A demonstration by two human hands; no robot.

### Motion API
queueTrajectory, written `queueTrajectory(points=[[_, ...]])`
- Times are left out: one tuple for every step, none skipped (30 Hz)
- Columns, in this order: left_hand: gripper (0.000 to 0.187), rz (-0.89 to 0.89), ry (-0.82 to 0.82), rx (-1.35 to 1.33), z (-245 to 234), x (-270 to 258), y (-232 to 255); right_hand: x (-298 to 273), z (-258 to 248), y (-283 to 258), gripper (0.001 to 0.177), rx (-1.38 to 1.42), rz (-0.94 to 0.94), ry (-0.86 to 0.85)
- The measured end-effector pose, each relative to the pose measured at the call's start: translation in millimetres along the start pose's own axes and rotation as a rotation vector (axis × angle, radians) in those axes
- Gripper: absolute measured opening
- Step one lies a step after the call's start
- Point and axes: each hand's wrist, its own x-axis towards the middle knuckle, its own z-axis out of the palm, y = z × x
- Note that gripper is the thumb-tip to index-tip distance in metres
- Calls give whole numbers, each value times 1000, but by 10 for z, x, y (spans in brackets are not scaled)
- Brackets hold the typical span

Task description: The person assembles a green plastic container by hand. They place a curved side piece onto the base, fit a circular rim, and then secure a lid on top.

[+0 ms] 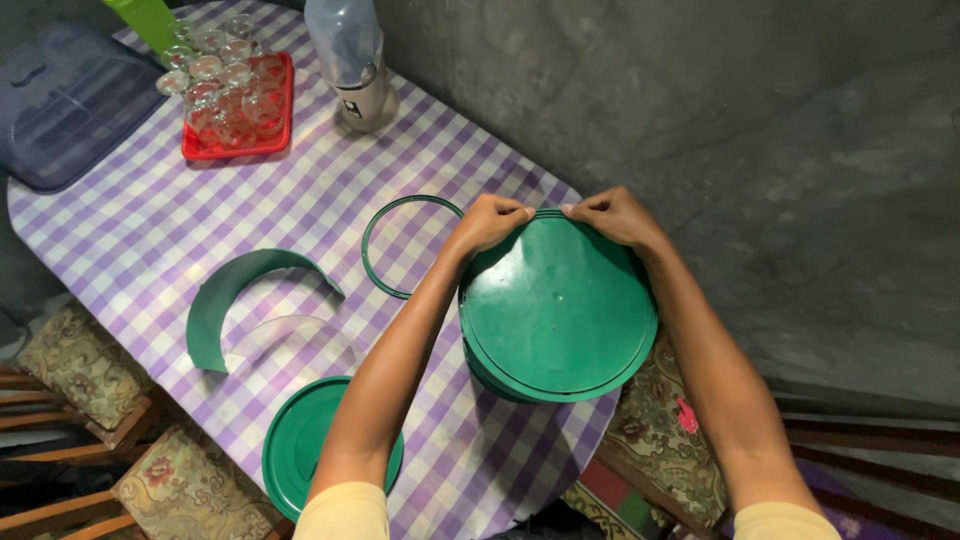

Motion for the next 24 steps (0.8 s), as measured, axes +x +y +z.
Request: queueTrajectory(points=[[37,-5,8,10,5,2,-17,12,2,12,38,-6,18,-4],[36,9,7,14,14,9,-29,14,7,28,38,3,13,-3],[36,24,8,19,17,22,-37,23,11,34,37,10,5,-3],[35,39,9,23,17,34,-43,30,18,39,37,17,-2,-2],[34,41,8,27,13,51,-42,37,24,42,37,18,-21,5],[34,42,7,31,7,66,-41,40,32,44,37,19,-39,11],[33,43,5,34,12,78,-38,40,32,50,38,20,-55,18],[33,36,5,24,18,98,-32,48,21,53,38,15,-44,22],[32,23,5,13,19,87,-45,48,38,57,39,13,-32,21],[32,10,5,3,18,76,-56,49,54,61,39,10,-19,20],[32,7,8,-1,21,80,-52,53,42,63,40,9,-22,17],[32,3,12,-6,21,83,-47,61,29,69,40,7,-24,14],[32,-3,12,-11,33,59,-58,40,35,102,40,7,-22,11],[31,-58,2,-7,42,27,-69,6,54,148,41,6,-31,1],[31,-101,-11,1,32,58,-45,0,35,188,42,3,-44,4],[30,-144,-23,9,21,90,-14,-13,9,237,42,1,-57,6],[30,-77,-25,46,1,116,24,-50,-28,297,45,61,-42,-12],[29,-11,-26,83,-17,147,65,-114,-73,379,47,122,-27,-29],[29,50,-30,118,-13,151,84,-195,-90,476,50,184,-8,-52],[29,56,-47,120,10,163,107,-266,-105,571,49,227,-13,-43],[31,67,-67,125,43,194,146,-340,-133,665,49,271,-18,-30],[35,77,-86,130,86,218,185,-422,-162,751,49,316,-24,-17],[32,94,-109,200,143,239,226,-520,-198,831,48,296,-23,0],[30,112,-130,271,197,255,265,-628,-230,892,47,275,-21,17]])
